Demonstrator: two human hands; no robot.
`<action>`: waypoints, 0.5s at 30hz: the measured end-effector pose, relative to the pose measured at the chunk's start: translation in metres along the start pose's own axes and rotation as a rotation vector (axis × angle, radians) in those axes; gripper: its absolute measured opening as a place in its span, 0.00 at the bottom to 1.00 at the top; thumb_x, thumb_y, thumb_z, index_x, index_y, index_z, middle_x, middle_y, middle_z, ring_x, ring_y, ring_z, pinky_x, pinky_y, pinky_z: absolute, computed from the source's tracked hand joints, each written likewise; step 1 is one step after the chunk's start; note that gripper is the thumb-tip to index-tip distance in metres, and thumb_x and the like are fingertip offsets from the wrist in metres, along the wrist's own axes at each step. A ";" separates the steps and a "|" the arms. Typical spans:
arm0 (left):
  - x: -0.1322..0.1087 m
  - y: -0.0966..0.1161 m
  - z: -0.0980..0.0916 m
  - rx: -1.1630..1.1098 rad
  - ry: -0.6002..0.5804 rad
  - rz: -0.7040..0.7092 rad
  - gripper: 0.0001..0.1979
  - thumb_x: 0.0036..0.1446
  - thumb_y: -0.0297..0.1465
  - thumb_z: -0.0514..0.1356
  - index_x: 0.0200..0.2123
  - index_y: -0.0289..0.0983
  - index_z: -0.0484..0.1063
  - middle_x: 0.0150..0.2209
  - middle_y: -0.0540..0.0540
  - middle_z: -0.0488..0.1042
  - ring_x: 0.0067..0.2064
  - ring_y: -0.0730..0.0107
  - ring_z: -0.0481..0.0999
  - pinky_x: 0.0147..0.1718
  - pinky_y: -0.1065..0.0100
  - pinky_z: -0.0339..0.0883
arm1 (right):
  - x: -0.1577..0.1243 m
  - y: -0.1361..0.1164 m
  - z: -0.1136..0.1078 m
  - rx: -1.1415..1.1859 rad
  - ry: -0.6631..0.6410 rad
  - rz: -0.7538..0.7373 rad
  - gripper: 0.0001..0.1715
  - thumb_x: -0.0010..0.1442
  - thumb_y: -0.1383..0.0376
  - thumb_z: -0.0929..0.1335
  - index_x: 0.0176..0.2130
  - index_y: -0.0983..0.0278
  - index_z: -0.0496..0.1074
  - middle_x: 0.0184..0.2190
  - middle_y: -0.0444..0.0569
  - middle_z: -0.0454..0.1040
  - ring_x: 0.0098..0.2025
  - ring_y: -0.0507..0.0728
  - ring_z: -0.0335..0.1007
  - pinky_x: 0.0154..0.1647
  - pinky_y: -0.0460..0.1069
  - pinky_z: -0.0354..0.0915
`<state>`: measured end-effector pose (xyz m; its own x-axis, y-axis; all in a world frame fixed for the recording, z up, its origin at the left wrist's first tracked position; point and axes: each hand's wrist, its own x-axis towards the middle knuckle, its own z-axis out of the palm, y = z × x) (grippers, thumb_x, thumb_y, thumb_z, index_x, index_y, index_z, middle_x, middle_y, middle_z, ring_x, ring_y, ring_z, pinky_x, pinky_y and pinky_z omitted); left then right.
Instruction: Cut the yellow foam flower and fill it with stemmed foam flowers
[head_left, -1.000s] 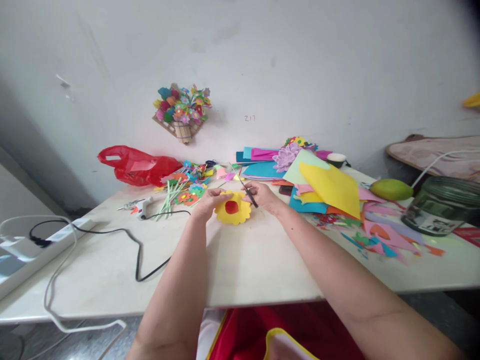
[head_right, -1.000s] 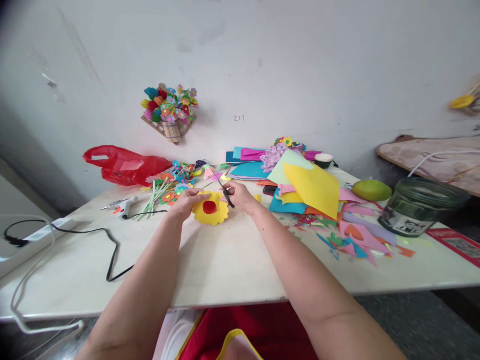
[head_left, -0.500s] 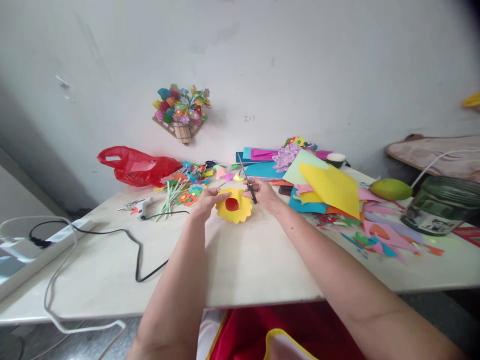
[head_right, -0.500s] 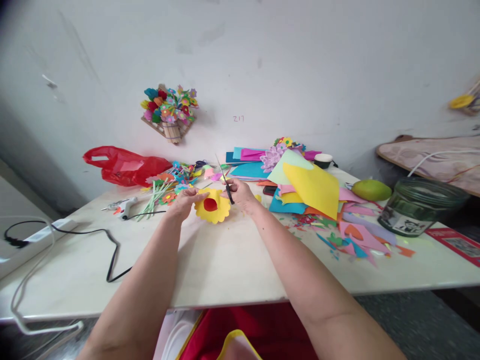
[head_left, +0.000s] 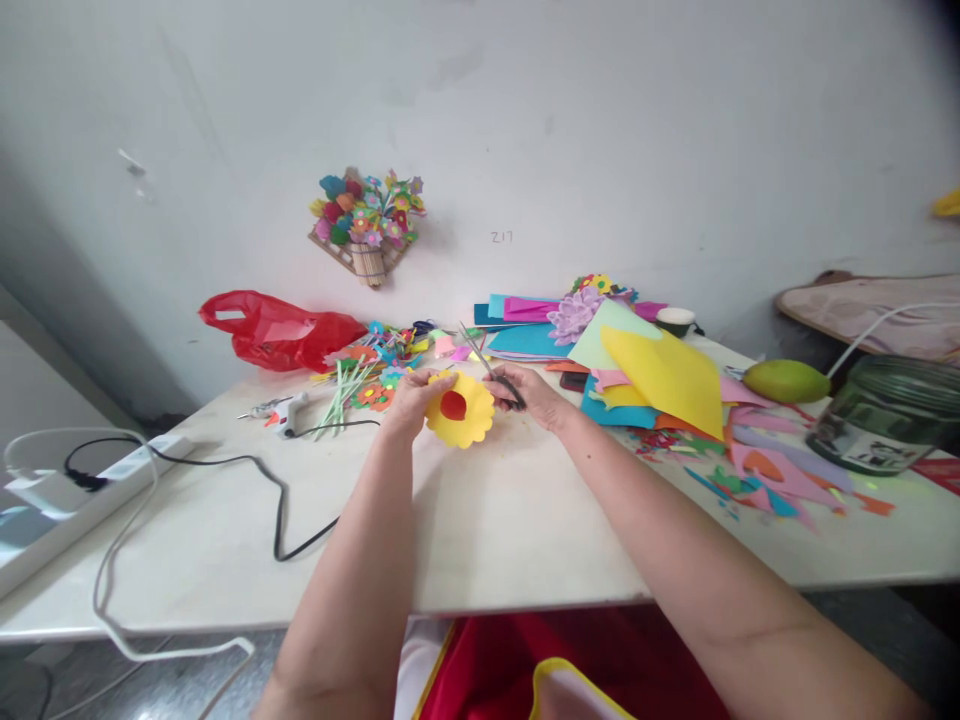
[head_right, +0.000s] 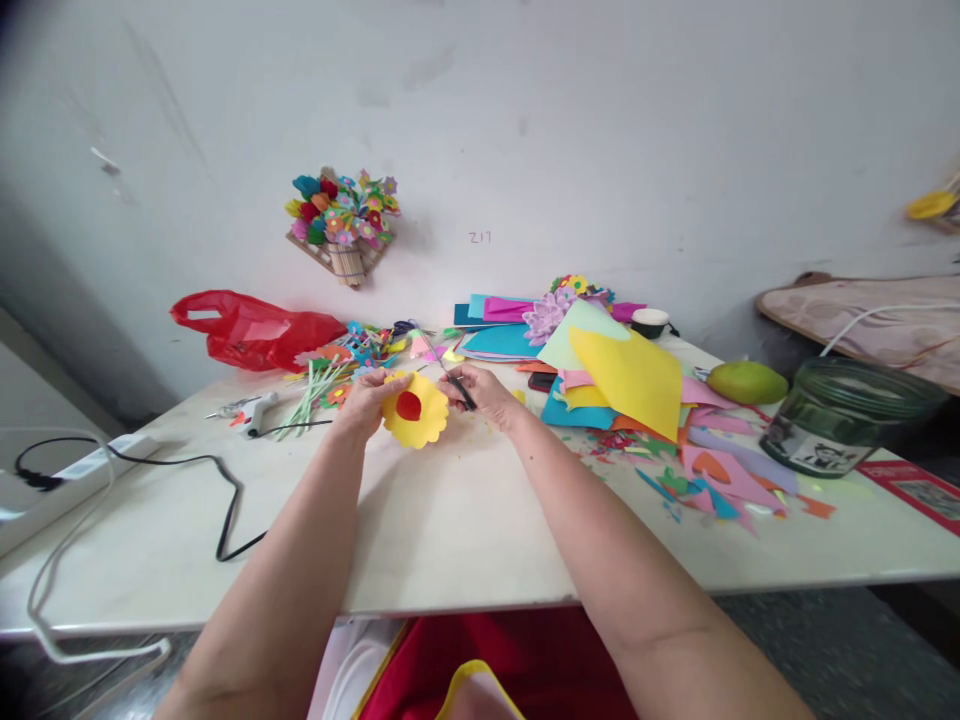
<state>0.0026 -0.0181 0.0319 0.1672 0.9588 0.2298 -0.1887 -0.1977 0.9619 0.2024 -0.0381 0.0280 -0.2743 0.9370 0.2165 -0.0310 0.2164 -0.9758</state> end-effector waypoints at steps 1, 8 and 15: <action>0.000 0.000 0.000 -0.003 -0.002 0.000 0.16 0.33 0.38 0.72 0.20 0.34 0.71 0.19 0.49 0.73 0.19 0.73 0.70 0.19 0.72 0.61 | -0.001 -0.001 0.000 -0.034 -0.019 -0.002 0.17 0.49 0.56 0.70 0.35 0.66 0.68 0.19 0.39 0.67 0.19 0.46 0.60 0.19 0.42 0.52; 0.003 -0.004 -0.002 -0.010 0.031 -0.009 0.16 0.32 0.38 0.72 0.20 0.35 0.71 0.20 0.49 0.74 0.20 0.73 0.71 0.20 0.72 0.62 | -0.008 -0.007 0.000 -0.160 -0.184 0.006 0.16 0.50 0.55 0.69 0.31 0.66 0.67 0.18 0.40 0.66 0.19 0.47 0.60 0.18 0.43 0.51; 0.003 -0.005 -0.001 -0.008 0.032 -0.005 0.16 0.32 0.37 0.72 0.20 0.35 0.71 0.19 0.49 0.73 0.20 0.73 0.71 0.20 0.72 0.62 | -0.004 -0.002 -0.002 -0.164 -0.215 -0.020 0.19 0.47 0.56 0.71 0.34 0.66 0.67 0.22 0.41 0.67 0.20 0.47 0.62 0.22 0.44 0.55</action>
<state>0.0032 -0.0139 0.0280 0.1371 0.9659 0.2195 -0.1953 -0.1909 0.9620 0.2052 -0.0422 0.0287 -0.4732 0.8562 0.2076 0.1125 0.2924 -0.9497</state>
